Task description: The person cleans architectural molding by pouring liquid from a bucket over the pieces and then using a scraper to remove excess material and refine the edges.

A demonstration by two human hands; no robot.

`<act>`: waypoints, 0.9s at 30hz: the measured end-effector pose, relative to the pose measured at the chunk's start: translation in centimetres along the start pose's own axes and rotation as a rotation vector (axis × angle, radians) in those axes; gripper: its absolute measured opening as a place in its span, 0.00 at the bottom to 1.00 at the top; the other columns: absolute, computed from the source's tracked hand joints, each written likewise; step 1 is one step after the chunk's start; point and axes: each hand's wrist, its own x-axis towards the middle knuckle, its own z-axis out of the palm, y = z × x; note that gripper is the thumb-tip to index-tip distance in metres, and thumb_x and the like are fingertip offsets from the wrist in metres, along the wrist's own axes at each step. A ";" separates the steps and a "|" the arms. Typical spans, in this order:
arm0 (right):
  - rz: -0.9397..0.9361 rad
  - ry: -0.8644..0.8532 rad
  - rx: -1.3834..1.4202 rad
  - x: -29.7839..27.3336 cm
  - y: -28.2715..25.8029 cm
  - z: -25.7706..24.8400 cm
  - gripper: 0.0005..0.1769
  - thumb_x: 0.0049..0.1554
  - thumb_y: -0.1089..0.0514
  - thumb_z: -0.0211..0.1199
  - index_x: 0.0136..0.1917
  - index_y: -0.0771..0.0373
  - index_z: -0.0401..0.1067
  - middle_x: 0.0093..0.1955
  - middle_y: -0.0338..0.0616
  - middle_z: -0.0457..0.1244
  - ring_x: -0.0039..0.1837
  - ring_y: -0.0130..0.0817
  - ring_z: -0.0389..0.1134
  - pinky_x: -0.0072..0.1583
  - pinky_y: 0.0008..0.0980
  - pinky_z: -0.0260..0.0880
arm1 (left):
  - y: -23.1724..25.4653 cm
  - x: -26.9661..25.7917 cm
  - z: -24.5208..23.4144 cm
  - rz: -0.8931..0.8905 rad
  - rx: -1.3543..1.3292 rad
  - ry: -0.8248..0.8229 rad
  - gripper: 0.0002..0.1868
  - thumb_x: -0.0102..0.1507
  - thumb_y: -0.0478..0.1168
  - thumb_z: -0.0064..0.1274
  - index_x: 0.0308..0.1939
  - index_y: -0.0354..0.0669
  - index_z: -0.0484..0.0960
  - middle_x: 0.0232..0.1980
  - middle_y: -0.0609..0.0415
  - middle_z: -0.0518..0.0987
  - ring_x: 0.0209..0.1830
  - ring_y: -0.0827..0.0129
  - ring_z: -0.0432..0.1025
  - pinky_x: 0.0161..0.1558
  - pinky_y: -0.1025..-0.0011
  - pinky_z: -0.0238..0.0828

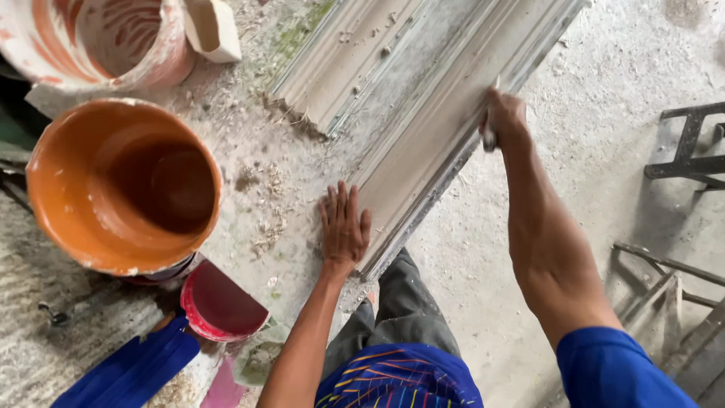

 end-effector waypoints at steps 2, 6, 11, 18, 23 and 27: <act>-0.206 0.439 -0.096 -0.9 0.5 2.2 0.24 0.68 0.41 0.60 0.44 0.63 0.76 0.36 0.56 0.63 0.40 0.51 0.67 0.46 0.52 0.59 | -0.4 -0.2 0.0 -0.022 0.071 0.019 0.30 0.73 0.53 0.34 0.75 0.43 0.66 0.79 0.38 0.62 0.79 0.43 0.56 0.74 0.42 0.49; 0.176 0.255 0.018 -20.9 0.8 13.6 0.28 0.65 0.39 0.54 0.52 0.70 0.75 0.46 0.68 0.69 0.56 0.69 0.69 0.56 0.64 0.64 | -0.8 -0.2 0.7 -0.021 -0.004 0.039 0.30 0.73 0.53 0.34 0.75 0.42 0.66 0.79 0.38 0.63 0.79 0.43 0.55 0.74 0.43 0.48; 0.387 0.260 0.477 -28.7 -4.6 13.0 0.19 0.65 0.49 0.56 0.51 0.70 0.73 0.44 0.62 0.66 0.47 0.50 0.68 0.53 0.51 0.67 | -1.0 -0.9 0.3 -0.018 -0.035 0.025 0.31 0.71 0.51 0.37 0.74 0.39 0.66 0.79 0.38 0.62 0.79 0.42 0.54 0.75 0.43 0.45; 0.396 -0.050 0.627 5.4 -2.6 -5.9 0.19 0.70 0.44 0.51 0.55 0.62 0.69 0.31 0.32 0.61 0.29 0.19 0.64 0.29 0.18 0.68 | 0.2 -0.5 -1.0 -0.063 -0.159 -0.083 0.29 0.74 0.50 0.30 0.75 0.37 0.62 0.81 0.41 0.57 0.84 0.44 0.46 0.79 0.40 0.37; 0.352 0.109 0.039 -15.0 4.7 13.5 0.38 0.67 0.38 0.34 0.84 0.54 0.38 0.82 0.51 0.49 0.76 0.47 0.56 0.71 0.51 0.58 | -0.3 0.0 -0.6 -0.059 -0.128 -0.054 0.30 0.73 0.50 0.34 0.75 0.37 0.62 0.81 0.39 0.57 0.83 0.41 0.48 0.78 0.40 0.38; 0.490 0.086 0.305 -24.0 -1.2 13.3 0.36 0.61 0.37 0.51 0.77 0.55 0.61 0.72 0.55 0.62 0.74 0.47 0.63 0.70 0.37 0.60 | -0.8 -0.1 -0.5 0.019 -0.108 -0.019 0.30 0.72 0.45 0.39 0.75 0.34 0.60 0.80 0.36 0.58 0.82 0.38 0.49 0.78 0.40 0.41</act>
